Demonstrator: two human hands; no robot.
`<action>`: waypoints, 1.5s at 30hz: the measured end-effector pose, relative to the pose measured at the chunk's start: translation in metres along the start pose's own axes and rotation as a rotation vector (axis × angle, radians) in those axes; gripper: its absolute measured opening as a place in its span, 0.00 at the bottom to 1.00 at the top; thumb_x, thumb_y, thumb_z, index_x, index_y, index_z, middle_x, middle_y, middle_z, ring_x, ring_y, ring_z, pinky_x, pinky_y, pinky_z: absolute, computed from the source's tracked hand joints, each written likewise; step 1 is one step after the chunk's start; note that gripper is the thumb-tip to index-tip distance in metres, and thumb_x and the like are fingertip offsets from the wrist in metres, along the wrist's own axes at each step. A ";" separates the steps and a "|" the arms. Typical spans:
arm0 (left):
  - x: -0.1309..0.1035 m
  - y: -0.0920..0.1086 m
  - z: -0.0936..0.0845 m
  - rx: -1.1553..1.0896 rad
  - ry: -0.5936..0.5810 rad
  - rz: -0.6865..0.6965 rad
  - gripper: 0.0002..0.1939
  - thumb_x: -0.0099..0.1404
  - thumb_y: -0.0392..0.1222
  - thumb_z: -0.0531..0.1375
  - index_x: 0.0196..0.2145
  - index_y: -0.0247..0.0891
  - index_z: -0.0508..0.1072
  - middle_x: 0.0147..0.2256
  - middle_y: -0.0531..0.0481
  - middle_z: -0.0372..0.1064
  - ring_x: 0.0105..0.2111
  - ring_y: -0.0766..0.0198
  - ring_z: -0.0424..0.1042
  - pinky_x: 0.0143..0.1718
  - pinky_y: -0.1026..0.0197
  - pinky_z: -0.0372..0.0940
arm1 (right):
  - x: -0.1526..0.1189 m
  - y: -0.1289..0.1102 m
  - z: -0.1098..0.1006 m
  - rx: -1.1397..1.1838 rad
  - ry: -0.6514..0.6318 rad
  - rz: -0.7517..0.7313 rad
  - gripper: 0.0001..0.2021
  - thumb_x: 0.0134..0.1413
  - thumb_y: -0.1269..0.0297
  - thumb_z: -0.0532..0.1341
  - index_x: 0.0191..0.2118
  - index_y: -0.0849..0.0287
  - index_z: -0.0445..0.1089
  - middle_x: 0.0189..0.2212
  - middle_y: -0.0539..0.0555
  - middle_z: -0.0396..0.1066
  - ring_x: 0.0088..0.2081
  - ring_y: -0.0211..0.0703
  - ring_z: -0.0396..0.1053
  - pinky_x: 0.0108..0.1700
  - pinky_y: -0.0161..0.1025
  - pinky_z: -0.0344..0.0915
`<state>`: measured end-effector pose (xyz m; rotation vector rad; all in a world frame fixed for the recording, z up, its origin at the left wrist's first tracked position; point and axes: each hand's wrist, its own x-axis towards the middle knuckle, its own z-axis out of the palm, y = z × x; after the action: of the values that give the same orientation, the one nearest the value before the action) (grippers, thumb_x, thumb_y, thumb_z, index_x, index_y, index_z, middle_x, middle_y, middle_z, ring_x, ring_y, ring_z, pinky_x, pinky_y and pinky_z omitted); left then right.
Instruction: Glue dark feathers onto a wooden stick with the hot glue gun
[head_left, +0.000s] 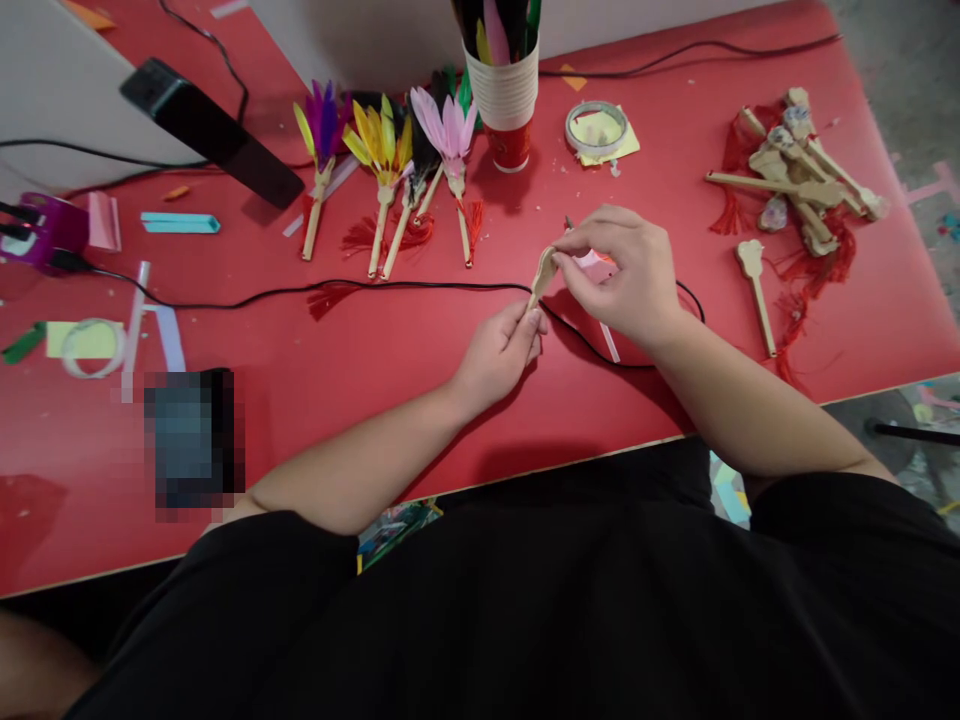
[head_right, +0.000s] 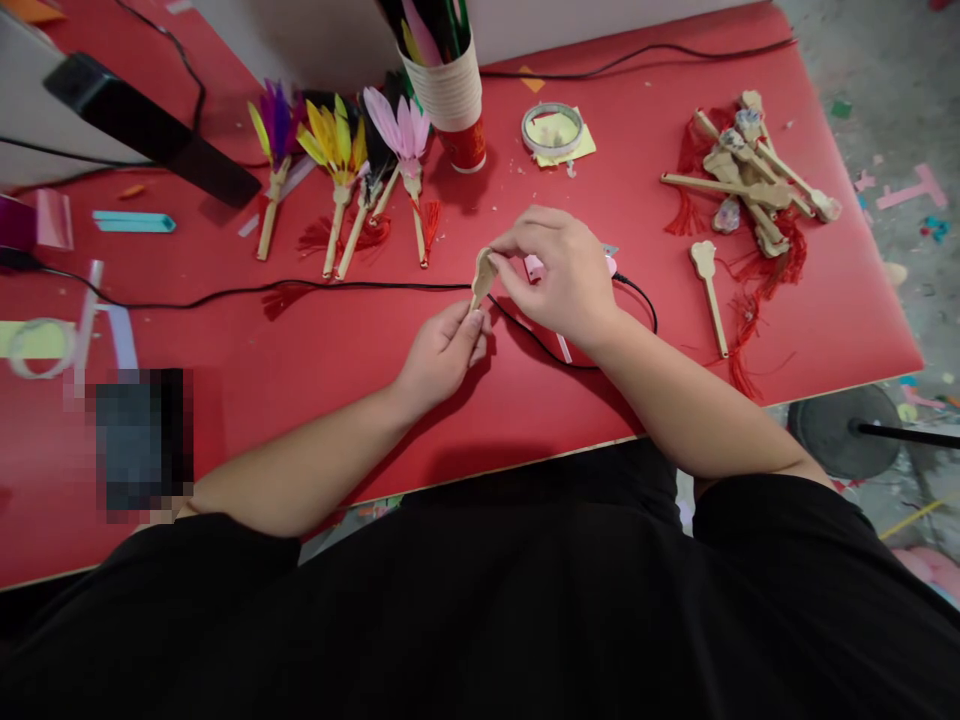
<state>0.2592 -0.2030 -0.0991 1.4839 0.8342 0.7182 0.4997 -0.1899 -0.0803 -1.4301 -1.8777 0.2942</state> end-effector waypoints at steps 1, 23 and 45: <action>0.000 0.000 0.000 0.015 0.001 0.003 0.32 0.88 0.76 0.59 0.39 0.44 0.70 0.24 0.57 0.65 0.24 0.65 0.65 0.31 0.60 0.65 | 0.000 0.001 0.000 -0.011 -0.004 0.002 0.10 0.82 0.50 0.69 0.55 0.46 0.87 0.48 0.61 0.87 0.56 0.68 0.85 0.65 0.68 0.83; 0.000 0.001 -0.001 0.024 0.011 -0.046 0.30 0.88 0.72 0.61 0.39 0.44 0.70 0.24 0.58 0.64 0.23 0.66 0.64 0.30 0.61 0.63 | 0.012 0.001 -0.026 -0.029 0.232 0.090 0.14 0.82 0.50 0.65 0.40 0.46 0.66 0.40 0.59 0.75 0.46 0.63 0.75 0.57 0.64 0.77; -0.003 0.002 -0.001 0.033 0.013 -0.012 0.30 0.88 0.72 0.60 0.40 0.44 0.73 0.24 0.57 0.66 0.25 0.65 0.64 0.32 0.61 0.64 | 0.012 0.009 -0.012 0.325 -0.143 0.123 0.13 0.70 0.46 0.79 0.39 0.48 0.86 0.36 0.53 0.84 0.36 0.50 0.79 0.45 0.52 0.78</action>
<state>0.2569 -0.2044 -0.0972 1.5042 0.8682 0.7092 0.5132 -0.1789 -0.0719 -1.3295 -1.7574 0.7441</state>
